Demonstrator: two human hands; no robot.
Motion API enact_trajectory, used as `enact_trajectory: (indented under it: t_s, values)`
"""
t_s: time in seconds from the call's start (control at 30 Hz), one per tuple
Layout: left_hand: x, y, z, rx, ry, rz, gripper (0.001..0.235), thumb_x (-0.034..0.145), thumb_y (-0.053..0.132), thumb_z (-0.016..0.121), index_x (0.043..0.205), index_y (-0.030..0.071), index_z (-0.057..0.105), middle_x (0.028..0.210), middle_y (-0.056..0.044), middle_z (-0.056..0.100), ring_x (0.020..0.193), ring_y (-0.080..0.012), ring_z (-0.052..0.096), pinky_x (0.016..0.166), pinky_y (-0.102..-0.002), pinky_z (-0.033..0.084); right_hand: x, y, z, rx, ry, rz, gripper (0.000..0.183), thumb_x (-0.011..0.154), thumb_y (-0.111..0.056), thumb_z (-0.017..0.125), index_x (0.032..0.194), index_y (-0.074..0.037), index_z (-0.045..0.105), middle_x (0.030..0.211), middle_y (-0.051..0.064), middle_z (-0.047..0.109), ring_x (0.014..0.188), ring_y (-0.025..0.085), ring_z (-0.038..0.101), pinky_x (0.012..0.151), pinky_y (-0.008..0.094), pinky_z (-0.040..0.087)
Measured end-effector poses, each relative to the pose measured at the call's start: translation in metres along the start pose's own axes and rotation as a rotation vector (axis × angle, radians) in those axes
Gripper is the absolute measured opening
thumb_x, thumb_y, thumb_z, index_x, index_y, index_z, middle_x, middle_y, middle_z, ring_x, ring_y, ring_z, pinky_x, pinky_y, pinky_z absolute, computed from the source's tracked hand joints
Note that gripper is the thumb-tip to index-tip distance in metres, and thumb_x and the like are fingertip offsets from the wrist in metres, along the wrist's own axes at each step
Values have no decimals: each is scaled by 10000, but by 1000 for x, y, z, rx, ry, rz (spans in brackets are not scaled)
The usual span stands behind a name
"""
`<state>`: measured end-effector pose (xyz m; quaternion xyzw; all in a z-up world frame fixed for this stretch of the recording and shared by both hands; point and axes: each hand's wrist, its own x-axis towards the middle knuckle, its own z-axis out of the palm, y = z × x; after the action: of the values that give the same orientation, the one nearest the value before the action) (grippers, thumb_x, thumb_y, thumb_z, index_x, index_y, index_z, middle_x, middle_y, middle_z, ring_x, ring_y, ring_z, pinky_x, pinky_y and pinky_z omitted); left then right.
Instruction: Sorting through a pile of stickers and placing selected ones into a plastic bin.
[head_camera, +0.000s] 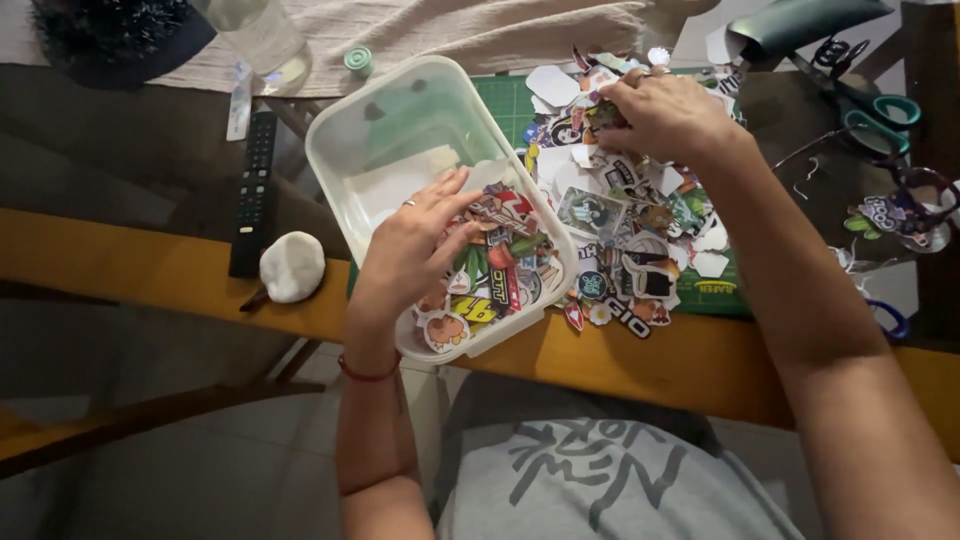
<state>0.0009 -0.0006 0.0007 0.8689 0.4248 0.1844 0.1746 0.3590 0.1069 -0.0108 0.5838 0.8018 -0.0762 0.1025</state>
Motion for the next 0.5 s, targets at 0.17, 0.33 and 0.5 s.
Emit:
enact_trajectory:
  t_s: [0.17, 0.33, 0.5]
  values:
    - [0, -3, 1, 17, -4, 3, 449, 1116, 231, 551, 1545, 109, 595, 1662, -139, 522, 1552, -280, 472, 1215, -440, 424, 0, 2, 1, -22, 1, -6, 660, 1034, -560, 652, 1538, -150, 535, 1311, 167, 714, 1111, 353, 685, 854, 483, 530]
    - [3, -11, 6, 226, 75, 6, 610, 977, -39, 593, 1576, 68, 546, 1492, -142, 630, 1274, -330, 593, 1014, -452, 526, -3, 4, -1, 24, 0, -29, 691, 1043, -560, 631, 1591, -156, 514, 1400, 165, 661, 1214, 363, 651, 970, 512, 522]
    - [11, -25, 2, 309, 91, -25, 690, 827, -182, 601, 1449, 106, 671, 1243, -140, 666, 1015, -380, 644, 867, -504, 546, -6, 3, -11, 43, -42, -26, 671, 1065, -547, 597, 1600, -152, 502, 1432, 173, 667, 1254, 370, 658, 983, 532, 527]
